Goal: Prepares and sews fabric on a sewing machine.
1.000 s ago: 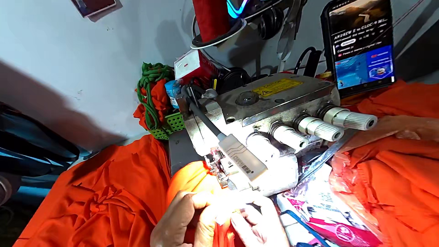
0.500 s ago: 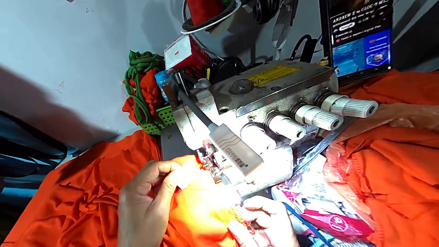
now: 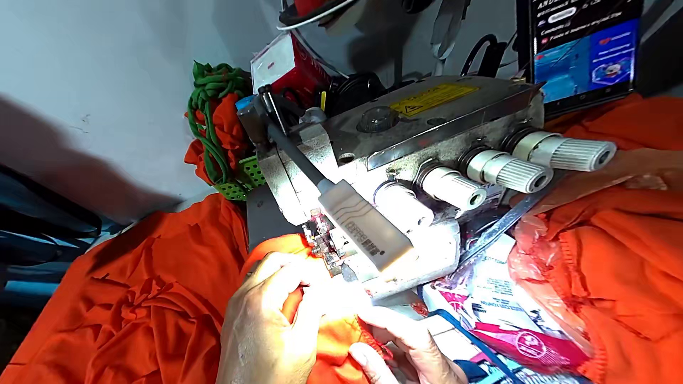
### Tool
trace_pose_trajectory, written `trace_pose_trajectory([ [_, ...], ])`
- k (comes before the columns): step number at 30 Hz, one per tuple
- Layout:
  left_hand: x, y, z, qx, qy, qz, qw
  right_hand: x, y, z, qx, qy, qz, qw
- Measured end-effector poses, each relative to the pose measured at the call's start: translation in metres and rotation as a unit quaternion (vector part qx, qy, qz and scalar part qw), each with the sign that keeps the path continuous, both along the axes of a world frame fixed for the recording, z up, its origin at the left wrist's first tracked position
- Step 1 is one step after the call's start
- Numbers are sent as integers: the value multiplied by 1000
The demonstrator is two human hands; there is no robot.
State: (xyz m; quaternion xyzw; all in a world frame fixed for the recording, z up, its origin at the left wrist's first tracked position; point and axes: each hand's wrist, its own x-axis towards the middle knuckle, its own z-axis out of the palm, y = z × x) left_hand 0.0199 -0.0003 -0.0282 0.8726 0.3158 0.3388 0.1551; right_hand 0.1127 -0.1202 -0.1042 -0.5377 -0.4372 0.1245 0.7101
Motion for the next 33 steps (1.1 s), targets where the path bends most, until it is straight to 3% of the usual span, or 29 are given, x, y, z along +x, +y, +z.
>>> trace_pose_trajectory([
  [11,1,0,0,7,11,8,1000,7,-2,14,-98,-148,-28,984],
  [16,3,1,1,8,5,0,1000,11,-7,28,-132,-154,-3,979],
  [22,-5,5,-1,83,30,-28,996,14,-15,41,-173,-156,34,972],
  [27,-16,8,5,56,48,-95,993,19,-19,50,-205,-158,66,964],
  [33,-7,20,-7,55,10,-68,996,19,-7,43,-184,-130,34,974],
])
